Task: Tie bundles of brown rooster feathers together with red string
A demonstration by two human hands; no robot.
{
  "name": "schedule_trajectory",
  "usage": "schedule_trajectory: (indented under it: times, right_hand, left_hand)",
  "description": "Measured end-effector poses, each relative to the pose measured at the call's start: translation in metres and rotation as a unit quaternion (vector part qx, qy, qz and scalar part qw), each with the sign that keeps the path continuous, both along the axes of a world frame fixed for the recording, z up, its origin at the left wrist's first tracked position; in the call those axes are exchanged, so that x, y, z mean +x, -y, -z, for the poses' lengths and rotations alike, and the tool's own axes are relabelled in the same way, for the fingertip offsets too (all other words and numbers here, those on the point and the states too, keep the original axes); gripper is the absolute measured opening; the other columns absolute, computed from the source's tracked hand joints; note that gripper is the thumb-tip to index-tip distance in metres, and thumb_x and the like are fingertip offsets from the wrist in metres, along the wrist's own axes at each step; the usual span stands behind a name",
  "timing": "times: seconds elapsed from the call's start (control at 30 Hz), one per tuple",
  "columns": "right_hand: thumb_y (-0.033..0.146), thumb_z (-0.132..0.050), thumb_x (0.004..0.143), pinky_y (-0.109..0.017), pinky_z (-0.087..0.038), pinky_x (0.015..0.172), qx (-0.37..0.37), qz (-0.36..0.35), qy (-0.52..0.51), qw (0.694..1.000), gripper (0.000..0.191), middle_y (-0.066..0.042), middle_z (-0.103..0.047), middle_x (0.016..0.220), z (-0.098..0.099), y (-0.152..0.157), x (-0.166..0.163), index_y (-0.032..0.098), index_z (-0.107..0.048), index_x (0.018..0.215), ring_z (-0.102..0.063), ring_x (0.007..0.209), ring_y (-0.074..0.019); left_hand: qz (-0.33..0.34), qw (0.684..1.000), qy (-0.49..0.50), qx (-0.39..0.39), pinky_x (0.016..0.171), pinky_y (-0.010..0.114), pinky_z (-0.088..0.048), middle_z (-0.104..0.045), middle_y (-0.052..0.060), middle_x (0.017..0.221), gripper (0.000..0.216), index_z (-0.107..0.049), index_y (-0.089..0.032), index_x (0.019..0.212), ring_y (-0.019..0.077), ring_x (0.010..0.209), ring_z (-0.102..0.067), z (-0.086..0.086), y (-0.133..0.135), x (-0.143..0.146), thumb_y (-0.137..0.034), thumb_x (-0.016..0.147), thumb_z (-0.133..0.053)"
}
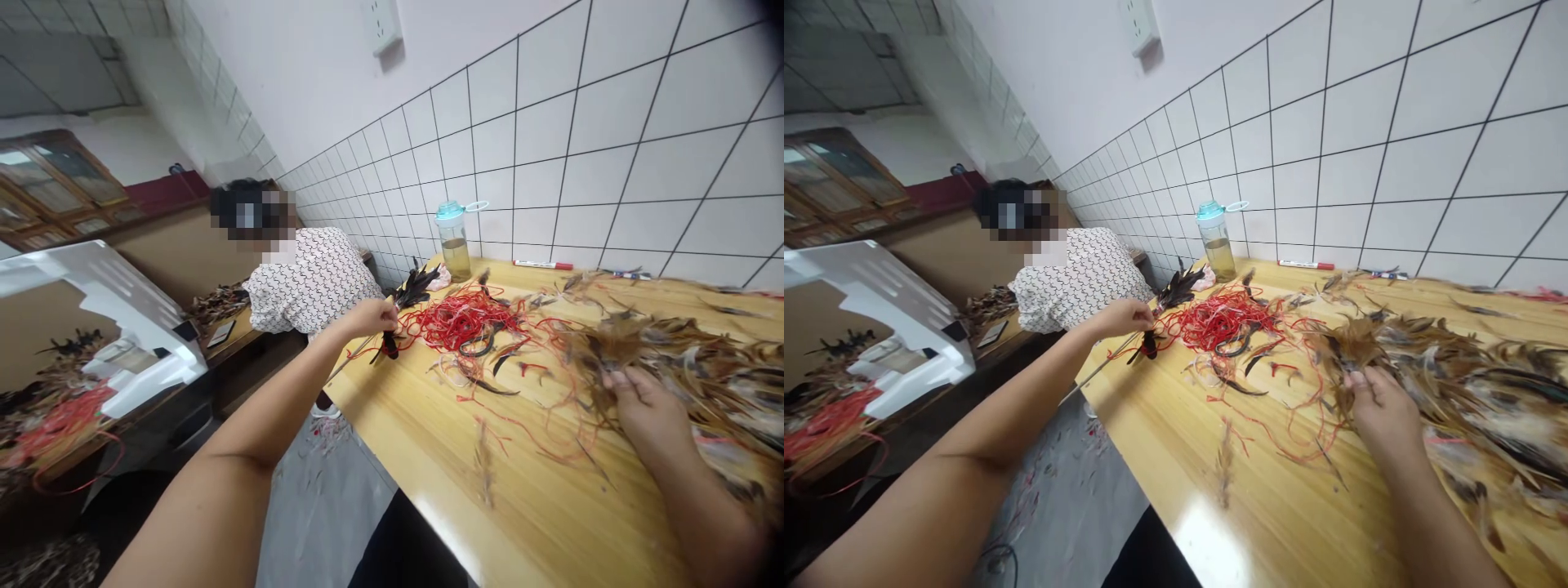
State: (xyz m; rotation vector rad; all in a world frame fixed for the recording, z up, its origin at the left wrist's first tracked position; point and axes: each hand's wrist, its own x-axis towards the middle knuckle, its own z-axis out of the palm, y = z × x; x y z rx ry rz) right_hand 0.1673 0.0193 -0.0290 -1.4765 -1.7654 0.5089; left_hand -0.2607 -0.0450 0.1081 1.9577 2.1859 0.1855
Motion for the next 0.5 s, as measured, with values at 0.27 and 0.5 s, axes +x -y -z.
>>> schedule_trajectory:
  times: [0.27, 0.5]
  right_hand:
    - [0.04, -0.038, 0.073, -0.034, -0.041, 0.064, -0.003, 0.0, 0.012, 1.0, 0.023, -0.007, -0.062, 0.072, 0.002, -0.003, -0.001, 0.024, -0.051, 0.062, -0.057, 0.071, -0.0236]
    - [0.04, -0.038, 0.073, -0.034, -0.041, 0.065, -0.003, 0.0, 0.012, 1.0, 0.023, -0.007, -0.062, 0.072, -0.001, 0.0, 0.0, 0.024, -0.052, 0.063, -0.057, 0.072, -0.0237]
  left_hand:
    - [0.022, 0.998, -0.042, 0.04, 0.072, 0.028, -0.041, -0.063, 0.007, 0.086, 0.01, -0.066, -0.018, 0.073, 0.0187, 0.081, -0.056, 0.072, 0.031, 0.0, -0.018, 0.069, -0.057]
    - [-0.014, 0.997, 0.037, 0.07, 0.065, 0.026, -0.041, -0.061, 0.005, 0.075, 0.014, -0.059, -0.016, 0.072, 0.0153, 0.07, -0.054, 0.062, 0.026, -0.003, -0.024, 0.077, -0.05]
